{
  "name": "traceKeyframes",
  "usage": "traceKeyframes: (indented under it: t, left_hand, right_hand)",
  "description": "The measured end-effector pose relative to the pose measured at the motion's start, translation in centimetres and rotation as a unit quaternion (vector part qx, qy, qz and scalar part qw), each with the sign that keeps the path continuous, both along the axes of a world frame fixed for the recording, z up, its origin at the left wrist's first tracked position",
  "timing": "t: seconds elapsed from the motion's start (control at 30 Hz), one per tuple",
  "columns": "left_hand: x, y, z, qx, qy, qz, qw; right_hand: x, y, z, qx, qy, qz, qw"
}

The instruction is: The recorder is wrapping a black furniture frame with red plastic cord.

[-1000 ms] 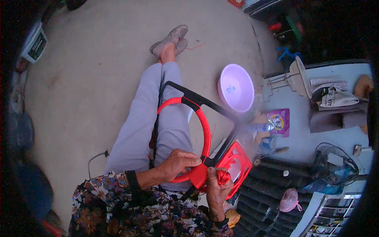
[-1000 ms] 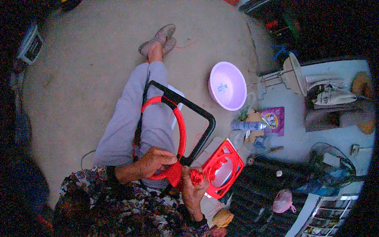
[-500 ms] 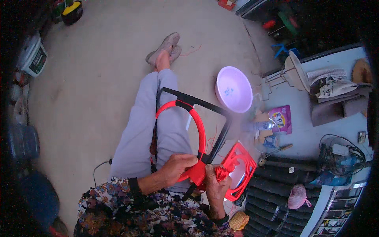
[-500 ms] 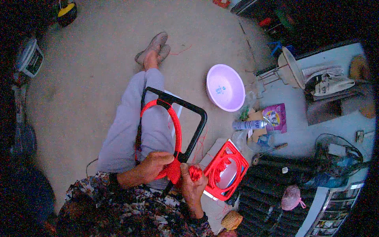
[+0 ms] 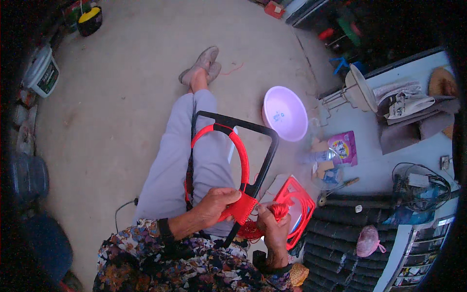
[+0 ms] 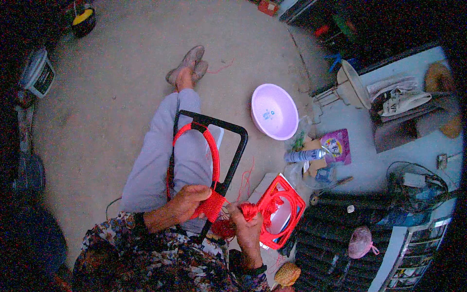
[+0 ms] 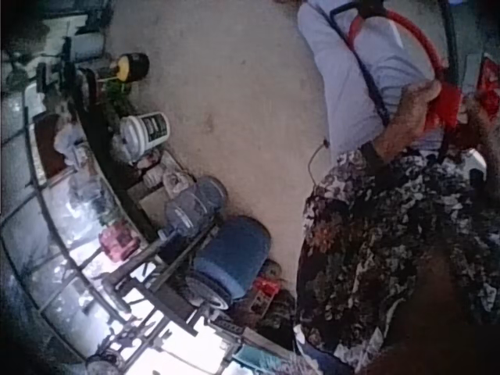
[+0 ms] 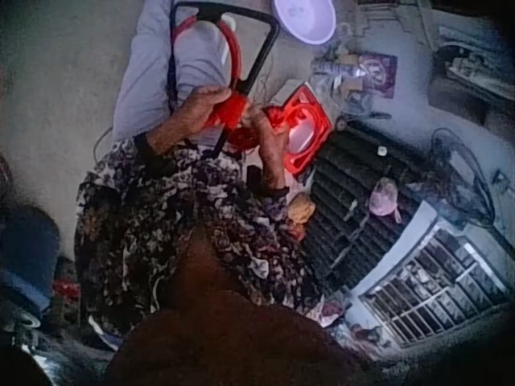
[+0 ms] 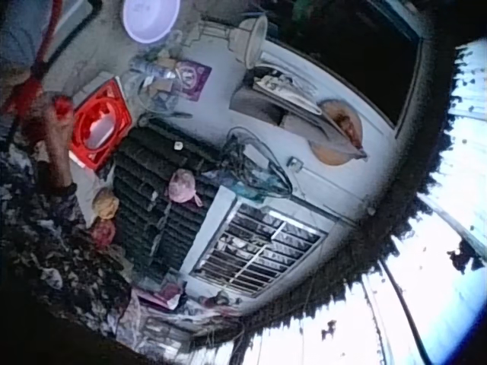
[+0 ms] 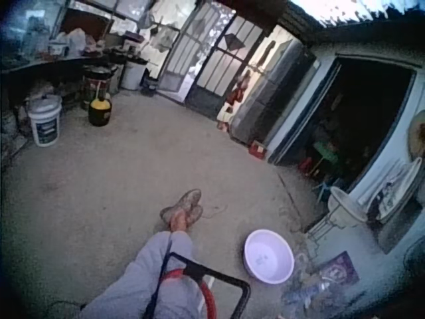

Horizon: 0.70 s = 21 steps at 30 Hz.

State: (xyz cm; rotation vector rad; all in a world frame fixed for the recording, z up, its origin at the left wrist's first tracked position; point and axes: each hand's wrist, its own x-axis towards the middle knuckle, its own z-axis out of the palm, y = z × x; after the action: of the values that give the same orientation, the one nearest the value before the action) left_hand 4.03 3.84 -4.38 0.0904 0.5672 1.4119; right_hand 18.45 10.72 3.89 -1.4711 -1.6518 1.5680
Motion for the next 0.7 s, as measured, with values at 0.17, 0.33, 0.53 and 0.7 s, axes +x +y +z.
traceKeyframes:
  t: [0.17,0.33,0.53,0.7]
  left_hand:
    - [-0.1,-0.1,-0.6,0.042,-0.036,0.009,0.998]
    - [-0.6,-0.6,-0.1,0.005,-0.032,0.038,0.999]
    - [-2.7,-2.3,2.0,0.009,0.024,0.155,0.988]
    - [-4.5,-4.7,2.7,-0.030,0.042,0.241,0.969]
  right_hand:
    - [-1.0,0.8,-0.2,0.005,0.030,-0.008,0.999]
    - [-2.2,0.6,0.2,-0.028,0.036,0.079,0.996]
    - [-5.4,0.1,-0.5,-0.015,0.101,0.177,0.979]
    - [-8.1,-2.3,-0.9,0.083,0.184,0.259,0.944]
